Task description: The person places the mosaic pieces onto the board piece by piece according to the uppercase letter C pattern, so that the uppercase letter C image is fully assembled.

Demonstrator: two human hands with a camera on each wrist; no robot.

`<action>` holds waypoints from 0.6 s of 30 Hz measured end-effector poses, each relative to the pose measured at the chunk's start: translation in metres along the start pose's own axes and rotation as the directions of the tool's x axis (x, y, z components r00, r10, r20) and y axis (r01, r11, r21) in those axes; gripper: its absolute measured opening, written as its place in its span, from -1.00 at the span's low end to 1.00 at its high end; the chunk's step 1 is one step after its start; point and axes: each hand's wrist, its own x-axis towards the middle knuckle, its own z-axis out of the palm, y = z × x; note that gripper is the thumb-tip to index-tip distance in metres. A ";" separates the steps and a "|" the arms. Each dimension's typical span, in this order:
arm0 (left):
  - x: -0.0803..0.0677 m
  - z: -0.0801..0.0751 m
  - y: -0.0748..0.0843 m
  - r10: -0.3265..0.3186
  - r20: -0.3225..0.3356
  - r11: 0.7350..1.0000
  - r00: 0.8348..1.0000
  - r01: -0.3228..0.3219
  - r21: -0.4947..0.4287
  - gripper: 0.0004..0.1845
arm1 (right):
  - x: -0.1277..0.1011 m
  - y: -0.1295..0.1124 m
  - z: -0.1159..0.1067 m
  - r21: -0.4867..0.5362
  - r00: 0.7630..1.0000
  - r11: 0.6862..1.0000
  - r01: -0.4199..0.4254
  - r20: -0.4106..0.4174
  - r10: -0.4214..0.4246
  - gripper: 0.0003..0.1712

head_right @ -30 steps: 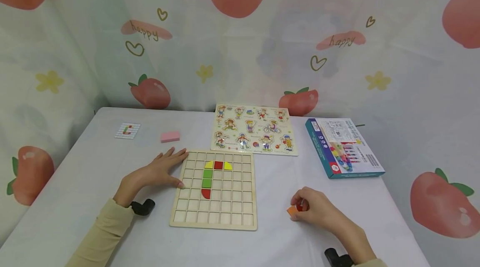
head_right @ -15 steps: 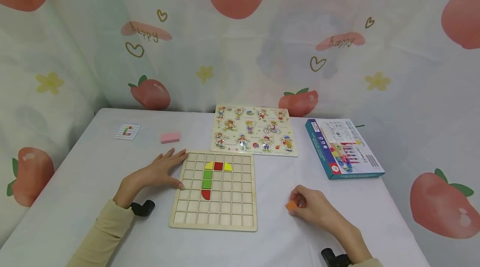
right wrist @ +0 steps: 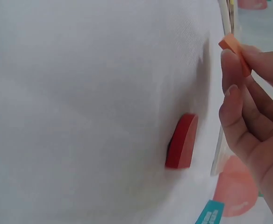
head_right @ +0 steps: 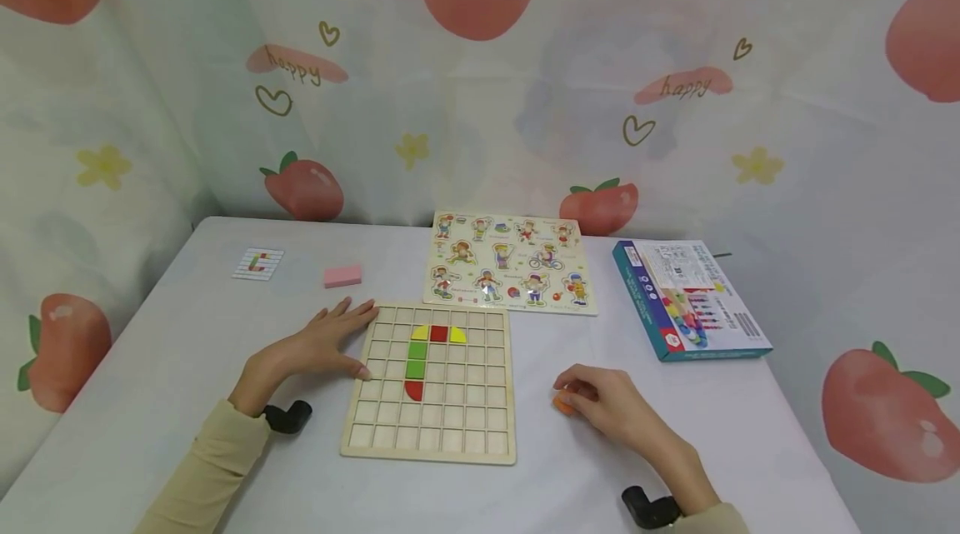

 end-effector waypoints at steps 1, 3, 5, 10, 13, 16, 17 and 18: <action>0.000 0.000 0.000 0.001 -0.001 1.000 1.000 -0.001 0.002 0.14 | 0.001 -0.002 0.001 0.006 1.000 1.000 0.003 0.002 -0.003 -0.83; 0.000 0.000 0.000 0.001 -0.005 1.000 1.000 -0.001 0.005 0.14 | 0.003 -0.005 0.002 0.021 1.000 1.000 0.009 0.004 -0.009 -0.82; 0.001 0.001 0.000 0.001 -0.007 1.000 1.000 -0.001 0.006 0.14 | 0.006 -0.007 0.004 0.036 1.000 0.999 0.014 0.008 -0.015 -0.80; 0.001 0.001 0.000 -0.005 -0.001 1.000 1.000 0.005 0.004 0.14 | 0.013 -0.014 0.008 0.075 0.998 0.996 0.051 0.021 -0.052 -0.73; 0.001 0.001 0.000 -0.009 0.000 1.000 1.000 0.009 0.010 0.15 | 0.017 -0.018 0.011 0.101 0.996 0.992 0.078 0.030 -0.082 -0.70; 0.001 0.000 0.000 -0.014 0.003 1.000 1.000 0.014 0.017 0.15 | 0.021 -0.022 0.014 0.119 0.995 0.989 0.088 0.039 -0.094 -0.68; 0.001 0.000 0.000 -0.014 0.002 1.000 1.000 0.013 0.017 0.15 | 0.022 -0.024 0.014 0.128 0.995 0.988 0.088 0.043 -0.094 -0.67; 0.001 0.000 0.000 -0.011 -0.001 1.000 1.000 0.011 0.017 0.15 | 0.023 -0.026 0.015 0.136 0.994 0.987 0.089 0.044 -0.095 -0.67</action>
